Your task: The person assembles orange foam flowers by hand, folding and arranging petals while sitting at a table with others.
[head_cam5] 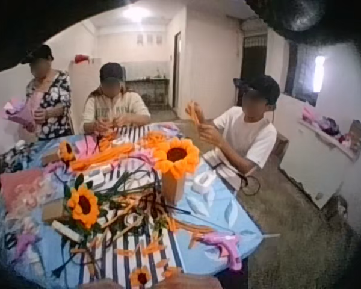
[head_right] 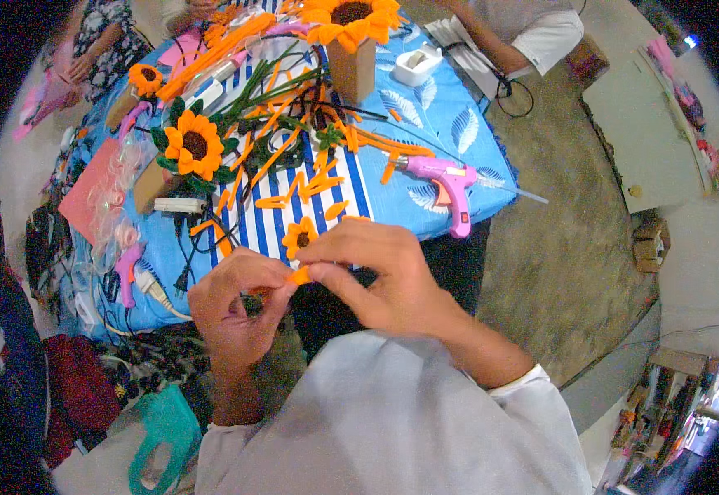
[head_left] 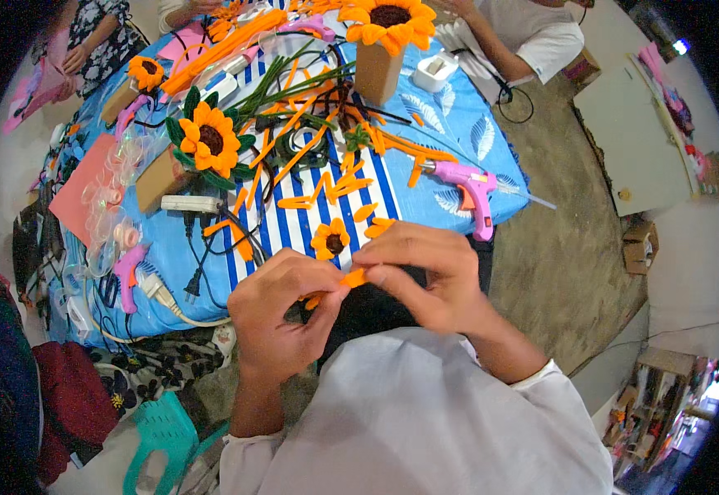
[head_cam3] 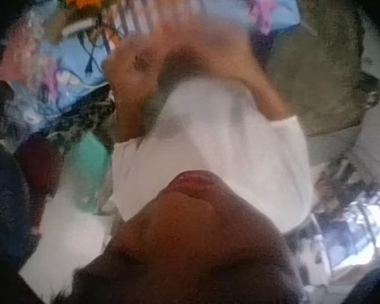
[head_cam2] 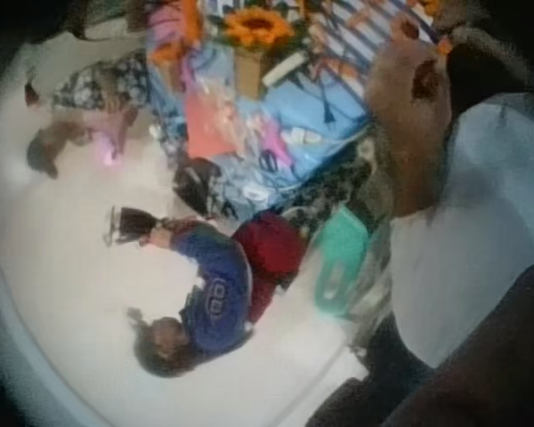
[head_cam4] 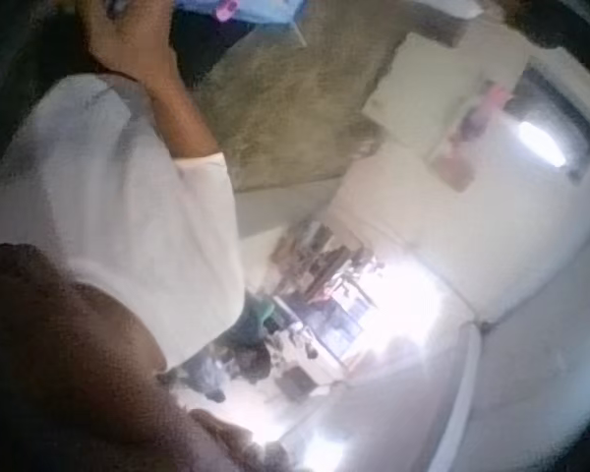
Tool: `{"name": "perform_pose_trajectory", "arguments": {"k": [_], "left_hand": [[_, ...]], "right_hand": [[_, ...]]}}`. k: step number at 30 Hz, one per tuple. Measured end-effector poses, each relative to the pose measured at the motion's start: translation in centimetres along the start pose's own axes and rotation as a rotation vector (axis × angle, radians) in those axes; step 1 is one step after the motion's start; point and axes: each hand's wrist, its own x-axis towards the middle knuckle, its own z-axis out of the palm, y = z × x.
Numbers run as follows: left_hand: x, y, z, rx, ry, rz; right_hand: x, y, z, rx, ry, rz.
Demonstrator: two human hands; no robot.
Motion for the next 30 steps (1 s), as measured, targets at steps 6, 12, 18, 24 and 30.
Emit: {"name": "perform_pose_trajectory", "arguments": {"k": [6, 12, 18, 24, 30], "left_hand": [[0.3, 0.6, 0.3, 0.058, -0.002, -0.001], [0.5, 0.6, 0.6, 0.026, -0.018, 0.026], [0.6, 0.7, 0.7, 0.019, -0.031, -0.002], [0.5, -1.1, 1.9, -0.129, -0.098, -0.062], [0.5, -1.5, 3.3, -0.237, -0.088, -0.092]], "right_hand": [[0.8, -1.5, -1.1, 0.018, -0.054, 0.112], [0.9, -0.6, -0.7, -0.047, -0.059, -0.071], [1.1, -0.2, -0.6, -0.022, -0.034, -0.066], [-0.2, 0.6, -0.1, 0.108, 0.098, 0.133], [-1.2, -0.7, -0.5, 0.361, 0.055, 0.51]]}}
